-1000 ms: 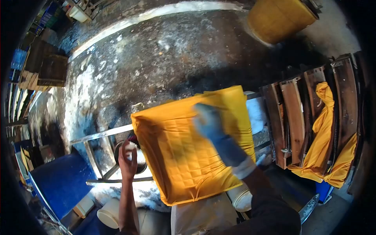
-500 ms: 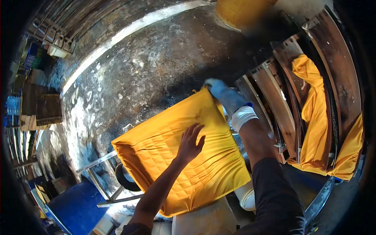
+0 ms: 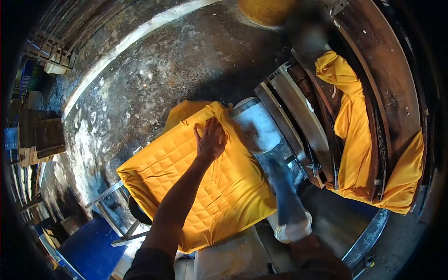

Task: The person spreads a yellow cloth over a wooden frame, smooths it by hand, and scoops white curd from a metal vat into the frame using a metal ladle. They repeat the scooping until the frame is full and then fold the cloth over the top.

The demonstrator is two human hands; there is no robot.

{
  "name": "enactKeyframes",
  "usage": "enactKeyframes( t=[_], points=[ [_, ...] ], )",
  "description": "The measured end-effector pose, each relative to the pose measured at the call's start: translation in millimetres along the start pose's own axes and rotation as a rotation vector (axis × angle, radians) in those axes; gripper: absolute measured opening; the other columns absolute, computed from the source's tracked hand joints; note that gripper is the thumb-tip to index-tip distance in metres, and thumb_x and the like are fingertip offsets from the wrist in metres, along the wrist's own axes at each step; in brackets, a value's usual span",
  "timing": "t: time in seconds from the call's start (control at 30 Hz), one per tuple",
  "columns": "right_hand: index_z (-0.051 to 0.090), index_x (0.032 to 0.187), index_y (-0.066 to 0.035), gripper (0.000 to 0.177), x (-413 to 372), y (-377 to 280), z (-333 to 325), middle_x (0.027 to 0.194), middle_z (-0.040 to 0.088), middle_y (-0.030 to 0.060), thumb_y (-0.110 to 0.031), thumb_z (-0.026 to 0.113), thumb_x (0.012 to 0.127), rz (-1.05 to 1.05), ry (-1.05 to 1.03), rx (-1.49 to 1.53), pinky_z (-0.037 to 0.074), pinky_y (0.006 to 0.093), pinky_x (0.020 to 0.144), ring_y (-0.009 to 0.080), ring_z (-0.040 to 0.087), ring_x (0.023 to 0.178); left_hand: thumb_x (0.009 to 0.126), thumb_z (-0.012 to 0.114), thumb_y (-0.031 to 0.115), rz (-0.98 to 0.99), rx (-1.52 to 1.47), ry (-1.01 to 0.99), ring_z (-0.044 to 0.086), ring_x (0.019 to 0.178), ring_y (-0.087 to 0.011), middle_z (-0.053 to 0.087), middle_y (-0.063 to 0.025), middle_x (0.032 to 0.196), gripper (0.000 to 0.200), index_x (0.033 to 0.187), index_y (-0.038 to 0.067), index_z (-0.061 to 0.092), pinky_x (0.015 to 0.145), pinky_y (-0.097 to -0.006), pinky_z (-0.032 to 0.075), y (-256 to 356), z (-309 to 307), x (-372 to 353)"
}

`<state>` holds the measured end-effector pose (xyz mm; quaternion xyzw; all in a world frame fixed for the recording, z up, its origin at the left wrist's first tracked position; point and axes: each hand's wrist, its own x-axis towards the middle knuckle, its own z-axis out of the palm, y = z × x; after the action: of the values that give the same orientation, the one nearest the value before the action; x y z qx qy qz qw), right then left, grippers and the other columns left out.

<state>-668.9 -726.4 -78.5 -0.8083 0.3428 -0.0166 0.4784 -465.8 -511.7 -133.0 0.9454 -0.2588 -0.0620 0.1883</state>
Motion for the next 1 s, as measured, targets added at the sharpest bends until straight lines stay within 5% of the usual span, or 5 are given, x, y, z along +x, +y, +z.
enactKeyframes(
  t=[0.2, 0.4, 0.63, 0.97, 1.0],
  points=[
    [0.065, 0.109, -0.004, 0.023, -127, 158, -70, 0.101, 0.068, 0.0111, -0.017, 0.062, 0.090, 0.556, -0.043, 0.031, 0.052, 0.0326, 0.082, 0.0222, 0.065, 0.092, 0.085, 0.059, 0.046, -0.003, -0.033, -0.003, 0.027, 0.141, -0.0275, 0.035, -0.0110, 0.149, 0.059, 0.131, 0.012, 0.047, 0.108, -0.0690, 0.007, 12, -6, 5],
    [0.064, 0.112, -0.003, 0.027, -135, 194, -67, 0.104, 0.067, 0.0112, -0.019, 0.060, 0.090, 0.652, -0.139, 0.322, 0.052, 0.0338, 0.085, 0.0227, 0.065, 0.094, 0.085, 0.060, 0.038, -0.109, -0.028, 0.272, 0.039, 0.128, -0.0338, 0.043, -0.0174, 0.137, 0.055, 0.127, 0.005, 0.048, 0.105, -0.0551, 0.026, 38, -4, -21],
    [0.062, 0.114, -0.002, 0.031, -94, 209, -26, 0.108, 0.066, 0.0115, -0.022, 0.058, 0.090, 0.794, -0.545, 1.028, 0.052, 0.0353, 0.088, 0.0234, 0.064, 0.098, 0.084, 0.061, 0.027, -0.029, -0.167, 0.111, 0.045, 0.119, -0.0392, 0.046, -0.0212, 0.132, 0.049, 0.127, 0.006, 0.049, 0.099, -0.0520, 0.033, 97, -11, -107],
    [0.059, 0.116, 0.002, 0.038, -173, 256, -86, 0.115, 0.064, 0.0148, -0.024, 0.057, 0.089, 0.305, -0.172, 0.322, 0.052, 0.0416, 0.091, 0.0273, 0.063, 0.103, 0.081, 0.067, 0.024, 0.096, -0.212, 0.014, 0.043, 0.122, -0.0397, 0.041, -0.0179, 0.138, 0.050, 0.127, 0.012, 0.052, 0.101, -0.0526, 0.033, 118, -6, -120],
    [0.059, 0.116, 0.003, 0.038, -184, 220, -111, 0.119, 0.062, 0.0167, -0.023, 0.059, 0.088, 0.363, -0.137, 0.733, 0.052, 0.0430, 0.091, 0.0292, 0.063, 0.105, 0.081, 0.067, 0.024, 0.092, -0.216, 0.020, 0.043, 0.122, -0.0397, 0.041, -0.0179, 0.138, 0.050, 0.127, 0.012, 0.052, 0.101, -0.0526, 0.033, 118, -8, -121]
  ],
)
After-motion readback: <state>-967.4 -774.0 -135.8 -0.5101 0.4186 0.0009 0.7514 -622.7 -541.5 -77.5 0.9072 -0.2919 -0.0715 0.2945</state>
